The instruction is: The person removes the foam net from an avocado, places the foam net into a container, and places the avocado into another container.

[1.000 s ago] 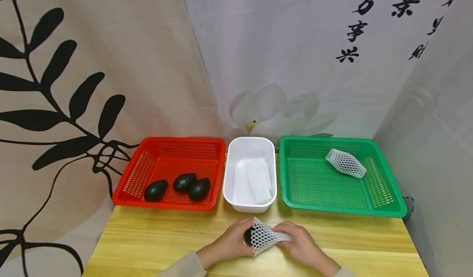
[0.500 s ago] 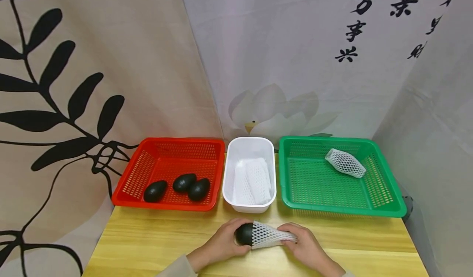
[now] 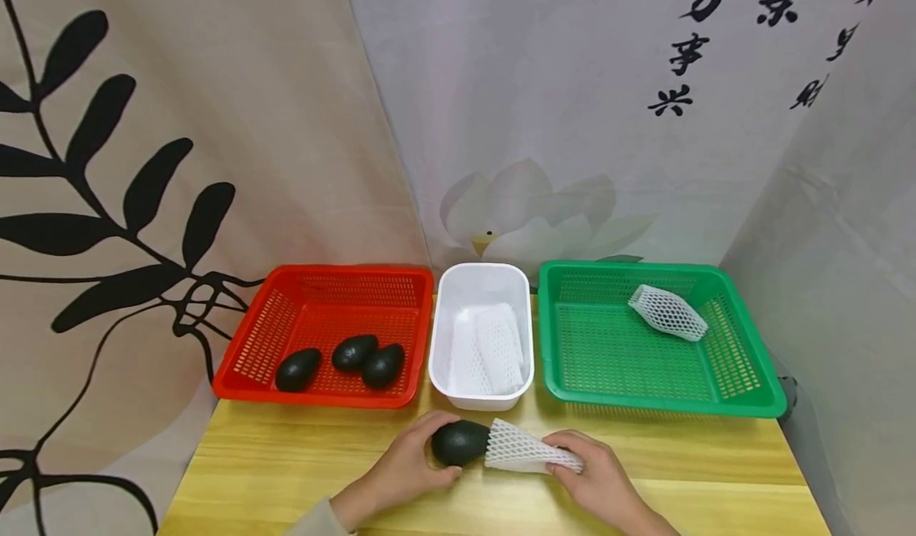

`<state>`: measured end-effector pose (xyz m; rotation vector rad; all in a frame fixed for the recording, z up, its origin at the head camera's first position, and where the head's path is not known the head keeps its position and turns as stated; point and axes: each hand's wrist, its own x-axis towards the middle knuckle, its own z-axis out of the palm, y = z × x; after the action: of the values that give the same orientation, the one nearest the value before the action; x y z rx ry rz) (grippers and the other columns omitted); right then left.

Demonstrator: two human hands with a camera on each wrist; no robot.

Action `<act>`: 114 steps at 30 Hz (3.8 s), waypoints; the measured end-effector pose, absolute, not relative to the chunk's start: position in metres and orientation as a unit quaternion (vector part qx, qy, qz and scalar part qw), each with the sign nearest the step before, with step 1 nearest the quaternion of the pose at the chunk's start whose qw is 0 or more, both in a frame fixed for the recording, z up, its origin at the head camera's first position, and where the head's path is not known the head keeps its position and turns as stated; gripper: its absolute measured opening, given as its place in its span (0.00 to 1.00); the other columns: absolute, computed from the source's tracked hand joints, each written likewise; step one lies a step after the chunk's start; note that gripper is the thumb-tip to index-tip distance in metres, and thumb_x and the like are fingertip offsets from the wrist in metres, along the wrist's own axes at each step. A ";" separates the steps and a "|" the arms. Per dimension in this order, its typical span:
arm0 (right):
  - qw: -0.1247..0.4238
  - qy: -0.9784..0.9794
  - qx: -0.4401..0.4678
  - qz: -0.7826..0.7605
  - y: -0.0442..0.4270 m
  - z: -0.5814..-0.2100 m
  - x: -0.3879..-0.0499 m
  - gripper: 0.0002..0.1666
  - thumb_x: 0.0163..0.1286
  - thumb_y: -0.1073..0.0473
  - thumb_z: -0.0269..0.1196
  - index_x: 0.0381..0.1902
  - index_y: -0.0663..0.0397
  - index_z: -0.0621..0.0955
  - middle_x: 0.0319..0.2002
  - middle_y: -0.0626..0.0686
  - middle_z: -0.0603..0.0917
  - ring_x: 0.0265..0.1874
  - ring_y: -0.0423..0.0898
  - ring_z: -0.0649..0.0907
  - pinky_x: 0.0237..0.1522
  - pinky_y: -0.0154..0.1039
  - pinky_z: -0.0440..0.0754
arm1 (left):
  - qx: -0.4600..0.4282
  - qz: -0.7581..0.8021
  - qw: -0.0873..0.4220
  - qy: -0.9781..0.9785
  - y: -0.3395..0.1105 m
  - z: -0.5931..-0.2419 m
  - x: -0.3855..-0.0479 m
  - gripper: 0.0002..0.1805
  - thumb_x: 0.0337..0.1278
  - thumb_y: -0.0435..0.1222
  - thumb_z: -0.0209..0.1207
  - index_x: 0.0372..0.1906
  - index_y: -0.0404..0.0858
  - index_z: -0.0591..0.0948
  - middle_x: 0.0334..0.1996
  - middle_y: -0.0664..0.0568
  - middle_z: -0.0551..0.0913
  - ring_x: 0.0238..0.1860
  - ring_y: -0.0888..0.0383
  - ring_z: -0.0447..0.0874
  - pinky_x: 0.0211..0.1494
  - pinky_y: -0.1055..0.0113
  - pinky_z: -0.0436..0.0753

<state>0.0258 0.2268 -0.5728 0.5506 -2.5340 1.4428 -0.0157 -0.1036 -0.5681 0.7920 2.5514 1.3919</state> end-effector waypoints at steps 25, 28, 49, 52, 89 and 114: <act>0.204 -0.771 0.210 0.566 0.208 -0.507 0.015 0.32 0.43 0.87 0.73 0.46 0.59 0.87 0.43 0.47 0.89 0.41 0.35 0.86 0.44 0.25 0.81 | 0.277 0.477 -0.146 0.821 -0.162 -0.516 -0.029 0.43 0.33 0.27 0.81 0.64 0.39 0.79 0.59 0.47 0.81 0.58 0.50 0.82 0.67 0.67 0.76; 0.210 -0.765 0.176 0.583 0.200 -0.499 0.009 0.29 0.45 0.88 0.71 0.44 0.63 0.86 0.43 0.44 0.89 0.40 0.34 0.86 0.40 0.25 0.82 | 0.267 0.468 -0.157 0.827 -0.169 -0.513 -0.033 0.43 0.32 0.27 0.82 0.63 0.37 0.79 0.59 0.45 0.80 0.58 0.48 0.82 0.67 0.71 0.76; 0.370 -0.709 0.205 0.564 0.157 -0.496 -0.053 0.22 0.42 0.86 0.70 0.38 0.72 0.83 0.36 0.65 0.85 0.35 0.38 0.83 0.39 0.24 0.80 | 0.165 0.435 -0.199 0.863 -0.200 -0.512 -0.057 0.40 0.35 0.27 0.81 0.63 0.35 0.80 0.60 0.45 0.81 0.56 0.48 0.82 0.60 0.79 0.76; 0.392 -0.712 0.202 0.547 0.150 -0.495 -0.063 0.20 0.43 0.84 0.71 0.36 0.71 0.83 0.35 0.65 0.85 0.32 0.41 0.82 0.38 0.24 0.79 | 0.139 0.433 -0.193 0.869 -0.205 -0.510 -0.060 0.40 0.37 0.29 0.81 0.63 0.35 0.80 0.60 0.47 0.81 0.57 0.50 0.81 0.60 0.67 0.81; 0.293 -0.884 0.151 0.331 0.101 -0.510 -0.090 0.16 0.52 0.64 0.77 0.38 0.56 0.83 0.31 0.51 0.86 0.20 0.47 0.83 0.18 0.41 0.77 | 0.018 0.437 -0.161 0.885 -0.239 -0.514 -0.074 0.36 0.49 0.35 0.79 0.66 0.39 0.78 0.58 0.47 0.81 0.50 0.48 0.80 0.48 0.41 0.82; 0.092 -0.944 0.237 0.209 0.106 -0.500 -0.087 0.24 0.68 0.39 0.68 0.49 0.51 0.89 0.48 0.51 0.87 0.47 0.53 0.83 0.48 0.51 0.79 | 0.024 0.431 -0.158 0.888 -0.237 -0.517 -0.076 0.36 0.50 0.36 0.79 0.66 0.39 0.79 0.57 0.47 0.81 0.49 0.48 0.81 0.48 0.45 0.82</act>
<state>-0.0873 0.1055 -0.4997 0.7029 -2.8042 0.6209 -0.0757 -0.2369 -0.5167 0.0854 3.1111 1.5081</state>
